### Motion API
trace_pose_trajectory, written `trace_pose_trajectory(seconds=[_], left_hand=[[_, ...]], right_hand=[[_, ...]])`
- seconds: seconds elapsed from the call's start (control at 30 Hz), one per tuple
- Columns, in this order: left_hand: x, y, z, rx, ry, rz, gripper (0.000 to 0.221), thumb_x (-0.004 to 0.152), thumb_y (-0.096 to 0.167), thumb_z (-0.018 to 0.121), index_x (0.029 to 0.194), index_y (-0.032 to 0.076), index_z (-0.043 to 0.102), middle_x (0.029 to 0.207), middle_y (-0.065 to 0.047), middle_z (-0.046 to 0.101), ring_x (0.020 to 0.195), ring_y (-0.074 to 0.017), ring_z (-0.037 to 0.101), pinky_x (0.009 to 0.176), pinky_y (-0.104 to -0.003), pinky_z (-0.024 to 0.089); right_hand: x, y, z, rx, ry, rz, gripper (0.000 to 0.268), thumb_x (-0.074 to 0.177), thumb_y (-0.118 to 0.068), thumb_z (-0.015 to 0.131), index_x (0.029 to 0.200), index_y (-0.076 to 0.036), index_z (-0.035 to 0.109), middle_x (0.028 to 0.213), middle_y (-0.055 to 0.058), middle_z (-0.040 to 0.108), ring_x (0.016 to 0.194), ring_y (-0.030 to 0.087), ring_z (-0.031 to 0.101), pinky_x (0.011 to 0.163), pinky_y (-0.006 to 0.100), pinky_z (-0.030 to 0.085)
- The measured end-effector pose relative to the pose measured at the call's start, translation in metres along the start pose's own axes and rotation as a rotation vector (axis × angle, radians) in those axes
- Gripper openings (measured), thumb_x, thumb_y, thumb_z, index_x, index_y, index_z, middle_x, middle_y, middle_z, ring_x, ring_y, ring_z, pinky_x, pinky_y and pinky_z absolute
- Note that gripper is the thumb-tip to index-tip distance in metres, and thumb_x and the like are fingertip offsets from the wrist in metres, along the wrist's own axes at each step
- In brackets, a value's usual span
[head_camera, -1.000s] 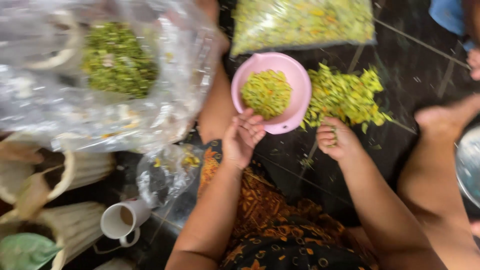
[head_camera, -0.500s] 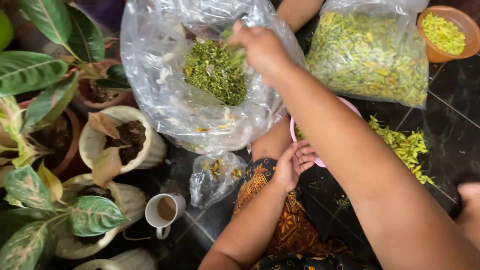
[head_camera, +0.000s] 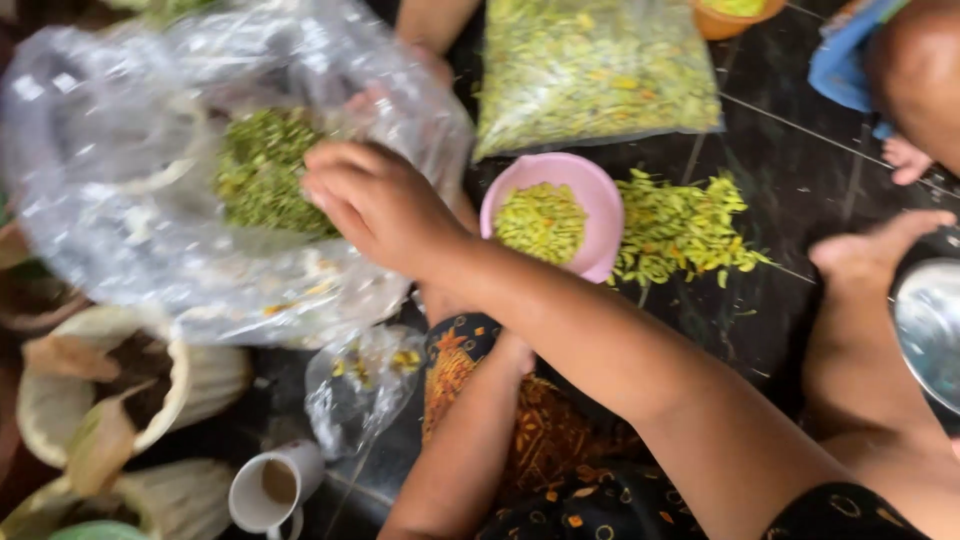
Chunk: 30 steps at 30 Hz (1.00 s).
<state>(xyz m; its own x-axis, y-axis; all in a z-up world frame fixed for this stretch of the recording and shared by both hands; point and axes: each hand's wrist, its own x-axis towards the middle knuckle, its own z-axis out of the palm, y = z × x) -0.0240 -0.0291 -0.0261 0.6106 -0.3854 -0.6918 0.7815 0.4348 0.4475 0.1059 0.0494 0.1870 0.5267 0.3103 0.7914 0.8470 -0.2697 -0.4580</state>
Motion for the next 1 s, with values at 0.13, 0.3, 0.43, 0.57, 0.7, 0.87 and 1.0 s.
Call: trace_pose_trajectory(seconds=[0.13,0.3,0.43,0.57,0.7,0.87,1.0], left_hand=[[0.015,-0.005,0.000,0.106,0.136,-0.072,0.076,0.097,0.045,0.070,0.146,-0.002,0.037,0.126,-0.025,0.053,0.106,-0.0352,0.067,0.095,-0.055,0.054],[0.063,-0.012,0.018,-0.032,0.182,-0.096,0.084,0.102,0.048,0.060,0.159,0.000,0.020,0.142,-0.030,0.041,0.121,-0.0421,0.062,0.105,-0.057,0.049],[0.071,0.017,0.039,-0.086,0.287,0.084,0.051,0.102,0.031,0.057,0.144,0.010,0.035,0.124,-0.017,0.055,0.102,-0.0351,0.068,0.097,-0.052,0.059],[0.051,0.040,0.046,-0.191,0.419,0.180,0.040,0.099,0.014,0.052,0.134,-0.001,0.043,0.123,-0.024,0.060,0.101,-0.0407,0.070,0.090,-0.052,0.061],[0.001,0.073,0.065,-0.197,0.484,0.251,0.033,0.098,0.011,0.055,0.123,-0.009,0.048,0.112,-0.027,0.060,0.091,-0.0444,0.072,0.081,-0.052,0.064],[-0.069,0.123,0.101,-0.101,0.441,0.474,0.035,0.099,0.006,0.051,0.128,-0.013,0.051,0.114,-0.026,0.066,0.088,-0.0361,0.073,0.073,-0.041,0.065],[-0.080,0.129,0.081,-0.143,0.392,0.583,0.030,0.100,0.007,0.053,0.119,-0.015,0.050,0.108,-0.026,0.067,0.082,-0.0298,0.071,0.070,-0.032,0.063]], right_hand=[[-0.102,0.034,-0.091,0.071,0.133,0.164,0.020,0.099,-0.012,0.062,0.115,-0.009,0.074,0.121,0.008,0.068,0.114,0.032,0.067,0.101,0.043,0.053],[-0.250,0.136,-0.230,-0.282,0.332,0.822,0.017,0.098,-0.005,0.067,0.113,-0.004,0.074,0.102,0.016,0.071,0.098,0.034,0.071,0.085,0.043,0.059],[-0.298,0.155,-0.297,-0.463,0.219,0.909,0.018,0.095,-0.005,0.070,0.111,0.001,0.074,0.101,0.018,0.070,0.096,0.037,0.071,0.081,0.042,0.060],[-0.294,0.165,-0.308,-0.492,-0.066,0.990,0.026,0.101,-0.014,0.064,0.125,-0.004,0.070,0.120,0.014,0.066,0.108,0.037,0.067,0.080,0.047,0.062],[-0.274,0.196,-0.281,-0.532,-0.354,0.813,0.035,0.101,-0.021,0.061,0.132,-0.004,0.063,0.140,0.016,0.052,0.130,0.047,0.051,0.092,0.055,0.059],[-0.255,0.251,-0.197,-0.629,-0.500,0.578,0.058,0.085,-0.053,0.070,0.129,-0.015,0.067,0.145,0.015,0.051,0.136,0.040,0.045,0.111,0.057,0.037],[-0.217,0.242,-0.152,-0.564,-0.872,0.642,0.094,0.077,-0.066,0.068,0.154,-0.018,0.044,0.165,0.019,0.027,0.151,0.048,0.018,0.118,0.072,0.011]])
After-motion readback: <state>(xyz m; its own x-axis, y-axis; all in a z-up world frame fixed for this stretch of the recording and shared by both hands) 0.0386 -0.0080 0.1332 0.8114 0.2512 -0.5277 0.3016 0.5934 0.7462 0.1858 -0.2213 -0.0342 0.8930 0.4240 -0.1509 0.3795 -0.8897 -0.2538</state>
